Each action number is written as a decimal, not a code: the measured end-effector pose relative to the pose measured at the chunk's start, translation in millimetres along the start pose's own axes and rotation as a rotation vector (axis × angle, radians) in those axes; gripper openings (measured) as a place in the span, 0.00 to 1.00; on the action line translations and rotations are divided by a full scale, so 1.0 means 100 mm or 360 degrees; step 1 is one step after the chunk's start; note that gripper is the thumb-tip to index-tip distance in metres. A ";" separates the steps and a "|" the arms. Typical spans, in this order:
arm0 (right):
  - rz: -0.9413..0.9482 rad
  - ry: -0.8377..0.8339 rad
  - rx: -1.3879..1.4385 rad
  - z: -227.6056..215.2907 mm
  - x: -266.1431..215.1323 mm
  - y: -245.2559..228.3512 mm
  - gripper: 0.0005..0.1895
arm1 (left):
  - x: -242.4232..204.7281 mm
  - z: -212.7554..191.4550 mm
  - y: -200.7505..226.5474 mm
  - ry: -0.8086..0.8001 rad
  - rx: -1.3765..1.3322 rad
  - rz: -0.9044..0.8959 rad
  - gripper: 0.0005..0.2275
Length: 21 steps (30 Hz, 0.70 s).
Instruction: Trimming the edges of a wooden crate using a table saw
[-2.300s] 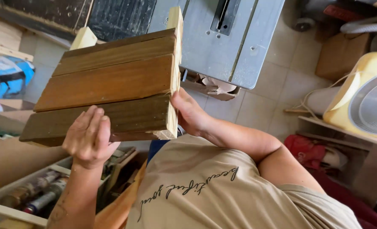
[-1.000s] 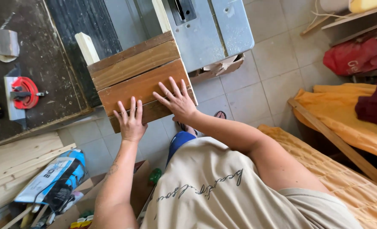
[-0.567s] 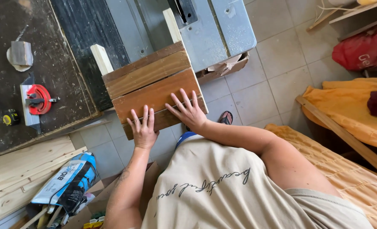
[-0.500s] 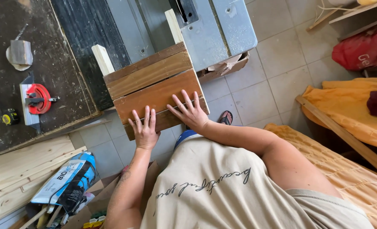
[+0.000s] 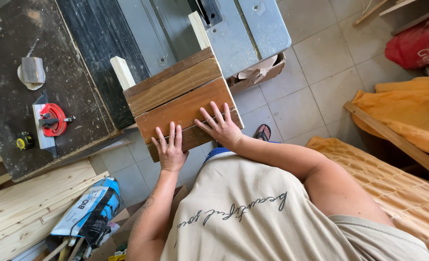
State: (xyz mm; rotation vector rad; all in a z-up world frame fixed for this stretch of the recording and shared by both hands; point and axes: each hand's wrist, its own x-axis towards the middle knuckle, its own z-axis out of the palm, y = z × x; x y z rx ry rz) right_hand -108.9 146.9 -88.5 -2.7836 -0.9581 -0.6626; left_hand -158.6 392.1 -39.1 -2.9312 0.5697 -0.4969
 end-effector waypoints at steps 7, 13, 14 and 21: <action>0.0013 -0.0034 0.0016 0.00 0.00 0.00 0.50 | 0.02 -0.04 0.04 0.0000 0.0011 -0.0009 0.53; 0.0032 0.0062 0.0052 0.05 0.08 0.03 0.47 | 0.08 -0.01 0.00 0.0003 0.0023 -0.0012 0.53; 0.0038 0.0084 0.0065 0.07 0.10 0.03 0.46 | 0.09 0.01 -0.01 -0.0004 0.0023 -0.0012 0.54; 0.0053 0.0149 0.0042 0.12 0.11 0.03 0.44 | 0.10 0.00 -0.01 0.0000 0.0017 -0.0011 0.54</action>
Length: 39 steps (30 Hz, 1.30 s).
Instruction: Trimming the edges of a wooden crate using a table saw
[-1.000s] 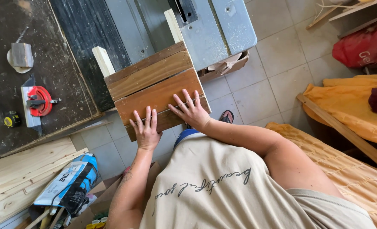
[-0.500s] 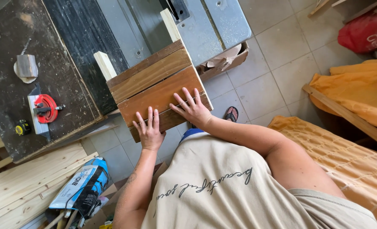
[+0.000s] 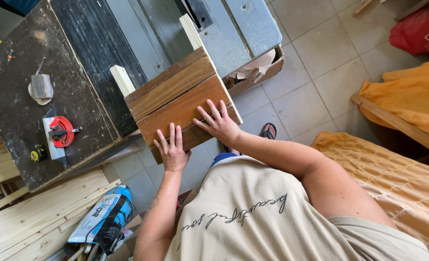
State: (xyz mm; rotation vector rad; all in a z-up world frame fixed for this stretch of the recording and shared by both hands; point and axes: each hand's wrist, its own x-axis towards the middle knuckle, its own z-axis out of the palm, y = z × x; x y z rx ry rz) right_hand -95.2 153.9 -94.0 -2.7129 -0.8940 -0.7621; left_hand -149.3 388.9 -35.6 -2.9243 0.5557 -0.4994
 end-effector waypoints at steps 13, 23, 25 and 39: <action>0.0005 -0.0027 -0.0007 0.02 -0.06 -0.02 0.42 | -0.05 0.01 0.04 -0.0097 -0.0010 -0.0017 0.56; 0.0017 0.0071 -0.0023 0.05 -0.03 0.00 0.42 | -0.02 0.03 0.04 -0.0061 0.0013 -0.0015 0.55; 0.0013 0.0074 -0.0023 0.06 -0.02 0.01 0.41 | -0.02 0.04 0.04 -0.0070 0.0014 -0.0021 0.55; -0.0011 0.0030 -0.0032 0.13 -0.01 0.04 0.43 | 0.01 0.07 0.04 -0.0082 0.0012 -0.0038 0.55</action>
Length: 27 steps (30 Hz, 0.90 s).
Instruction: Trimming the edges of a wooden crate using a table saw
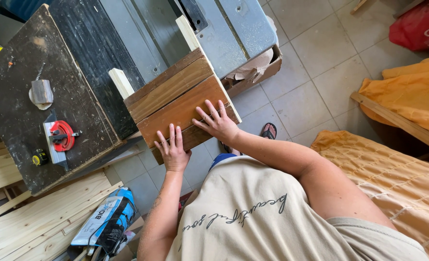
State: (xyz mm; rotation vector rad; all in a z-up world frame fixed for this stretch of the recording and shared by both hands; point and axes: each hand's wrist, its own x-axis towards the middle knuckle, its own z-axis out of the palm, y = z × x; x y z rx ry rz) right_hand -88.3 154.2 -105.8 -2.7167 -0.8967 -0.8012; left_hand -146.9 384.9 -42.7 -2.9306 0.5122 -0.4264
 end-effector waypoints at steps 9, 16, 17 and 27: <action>-0.0009 -0.0011 0.0026 0.04 0.02 0.01 0.43 | 0.03 -0.01 -0.01 -0.0016 -0.0010 -0.0024 0.55; -0.0002 0.0035 0.0029 0.05 0.03 0.03 0.41 | 0.06 -0.02 0.00 -0.0011 -0.0005 -0.0024 0.54; -0.0002 0.0040 0.0022 0.05 0.03 0.04 0.41 | 0.07 -0.02 0.00 -0.0009 -0.0004 -0.0025 0.54; 0.0009 0.0032 0.0022 0.02 0.08 0.06 0.39 | 0.09 0.02 -0.03 0.0007 -0.0004 -0.0021 0.54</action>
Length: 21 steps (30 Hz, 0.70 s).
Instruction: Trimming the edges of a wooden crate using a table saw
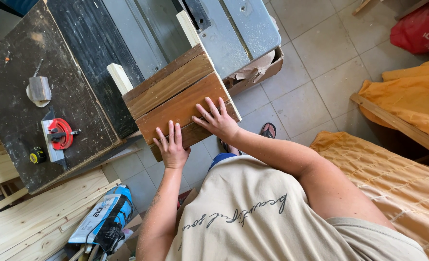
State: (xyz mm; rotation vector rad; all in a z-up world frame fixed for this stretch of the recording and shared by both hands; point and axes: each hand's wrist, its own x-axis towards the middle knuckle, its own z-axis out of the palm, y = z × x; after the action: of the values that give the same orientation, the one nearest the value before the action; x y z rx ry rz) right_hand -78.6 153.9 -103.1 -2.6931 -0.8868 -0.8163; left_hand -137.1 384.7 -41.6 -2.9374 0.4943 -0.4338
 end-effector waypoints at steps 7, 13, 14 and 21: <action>-0.0008 -0.0029 -0.0005 0.02 0.03 0.02 0.39 | 0.03 0.03 -0.03 -0.0005 0.0000 0.0008 0.54; -0.0026 -0.0082 0.0003 0.01 0.06 0.06 0.41 | 0.06 0.06 -0.05 -0.0012 -0.0005 0.0002 0.55; -0.0026 -0.0097 0.0000 0.01 0.06 0.06 0.41 | 0.06 0.07 -0.05 -0.0013 -0.0004 0.0001 0.54; -0.0034 -0.0101 -0.0019 0.01 0.11 0.09 0.40 | 0.12 0.05 -0.06 -0.0007 -0.0008 -0.0008 0.55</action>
State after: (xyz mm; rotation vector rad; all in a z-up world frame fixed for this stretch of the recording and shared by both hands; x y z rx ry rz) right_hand -65.0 152.2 -97.7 -2.7385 -0.9286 -0.7462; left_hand -122.9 386.4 -41.9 -2.9445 0.4879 -0.4269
